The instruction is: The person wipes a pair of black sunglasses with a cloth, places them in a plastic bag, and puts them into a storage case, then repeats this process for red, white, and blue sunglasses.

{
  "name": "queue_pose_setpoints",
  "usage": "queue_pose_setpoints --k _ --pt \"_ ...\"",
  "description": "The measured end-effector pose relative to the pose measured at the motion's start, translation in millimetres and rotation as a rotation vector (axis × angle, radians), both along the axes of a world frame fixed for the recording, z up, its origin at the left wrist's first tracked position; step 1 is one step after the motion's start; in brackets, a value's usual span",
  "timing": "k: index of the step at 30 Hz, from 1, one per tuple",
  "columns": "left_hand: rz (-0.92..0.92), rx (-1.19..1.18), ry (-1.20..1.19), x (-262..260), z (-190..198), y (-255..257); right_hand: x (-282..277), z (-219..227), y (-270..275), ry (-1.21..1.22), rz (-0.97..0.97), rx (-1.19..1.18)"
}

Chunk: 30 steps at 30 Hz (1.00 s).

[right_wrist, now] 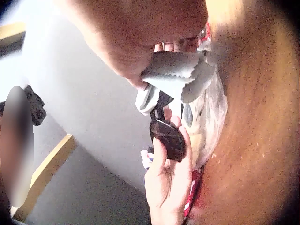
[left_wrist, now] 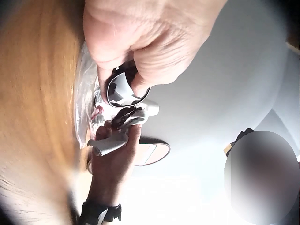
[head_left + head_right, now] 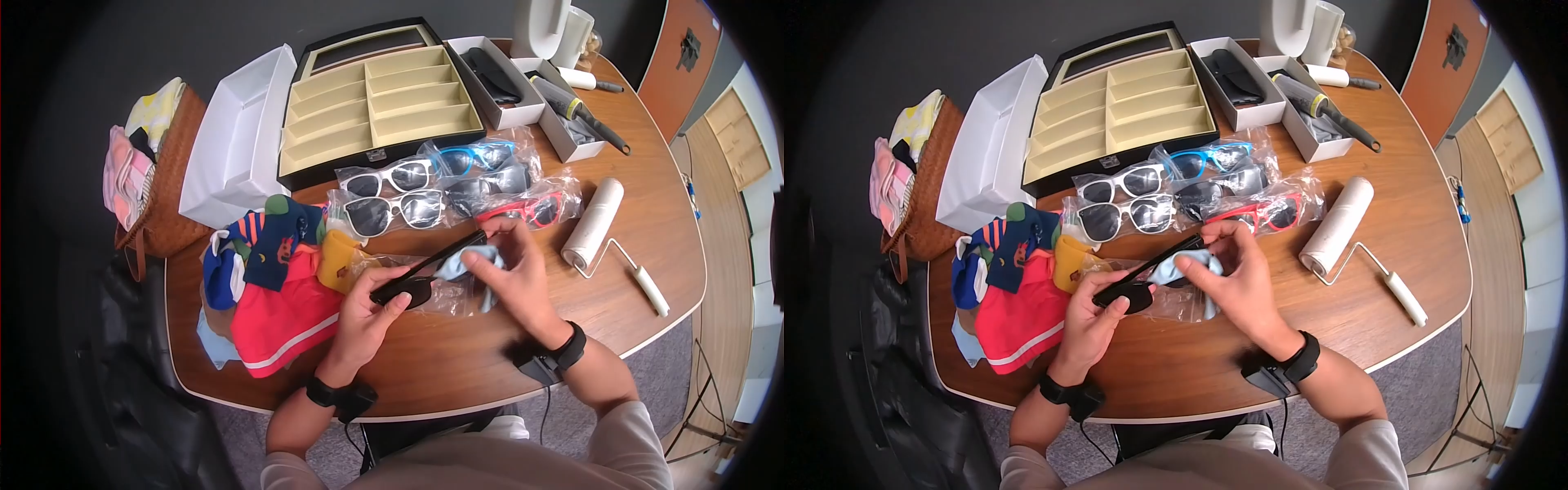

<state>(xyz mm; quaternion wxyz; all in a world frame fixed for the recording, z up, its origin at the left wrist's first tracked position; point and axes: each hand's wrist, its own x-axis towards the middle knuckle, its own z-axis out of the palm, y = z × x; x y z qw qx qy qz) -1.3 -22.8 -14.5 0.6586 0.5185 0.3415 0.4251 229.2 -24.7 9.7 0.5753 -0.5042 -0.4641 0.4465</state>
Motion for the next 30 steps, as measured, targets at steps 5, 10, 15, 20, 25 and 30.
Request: queue_pose_setpoints --k 5,10,15,20,25,30 --pt "-0.015 -0.009 -0.039 0.8 1.7 1.4 5.9 1.6 4.5 0.025 0.027 -0.063" --pt "0.01 -0.078 -0.076 8.2 1.3 -4.9 -8.5 2.5 -4.7 -0.028 0.157 -0.131" --pt "-0.09 -0.172 -0.112 8.0 12.4 -6.8 0.6 -15.1 3.8 -0.298 -0.005 0.051" --pt "-0.214 -0.075 -0.046 10.8 21.1 -11.2 1.1 -5.7 1.0 -0.704 -0.001 0.271" --pt "-0.318 -0.096 -0.068 14.5 26.9 -19.3 -13.3 2.5 -12.0 -0.818 0.041 0.255" --pt "-0.356 0.015 -0.131 18.6 23.4 -17.1 -13.9 0.5 -14.0 -0.763 0.044 0.279"
